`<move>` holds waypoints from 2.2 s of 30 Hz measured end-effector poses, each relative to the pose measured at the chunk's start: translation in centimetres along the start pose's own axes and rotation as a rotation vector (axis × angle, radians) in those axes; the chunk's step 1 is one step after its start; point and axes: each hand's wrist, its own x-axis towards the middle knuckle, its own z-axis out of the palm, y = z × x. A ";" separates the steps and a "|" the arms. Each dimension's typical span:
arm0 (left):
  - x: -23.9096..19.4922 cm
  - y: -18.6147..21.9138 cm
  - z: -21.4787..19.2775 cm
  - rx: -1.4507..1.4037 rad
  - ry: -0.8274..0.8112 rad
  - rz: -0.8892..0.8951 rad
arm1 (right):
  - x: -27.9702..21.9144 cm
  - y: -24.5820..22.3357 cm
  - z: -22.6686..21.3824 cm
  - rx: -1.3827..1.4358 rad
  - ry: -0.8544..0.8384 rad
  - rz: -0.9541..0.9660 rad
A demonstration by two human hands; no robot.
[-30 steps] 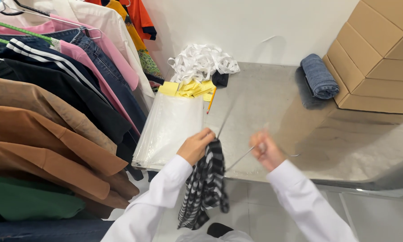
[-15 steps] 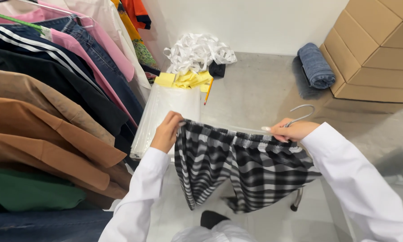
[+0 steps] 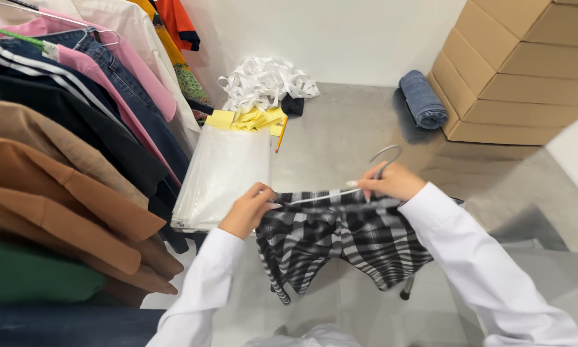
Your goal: The person hangs a green t-shirt on a green hanger and places it on a clothing rack. They then unfold a pair of denim shorts, hang them on a metal hanger, and place them on the rack. Finally, they unfold a black and white checkered garment, hang it on a metal hanger, and place it on the rack.
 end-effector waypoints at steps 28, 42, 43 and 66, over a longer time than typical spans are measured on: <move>-24.1 6.9 -4.6 0.388 0.521 0.073 | -20.2 5.5 16.3 0.136 0.276 -0.314; -37.8 2.3 -21.1 0.738 0.748 -0.286 | -15.5 -23.7 26.8 0.411 0.203 -0.495; -38.6 2.3 -22.7 0.749 0.753 -0.283 | -14.7 -25.6 28.0 0.416 0.205 -0.506; -38.4 -4.6 -39.9 0.566 1.304 -0.253 | -8.6 -46.8 33.8 0.639 0.370 -0.514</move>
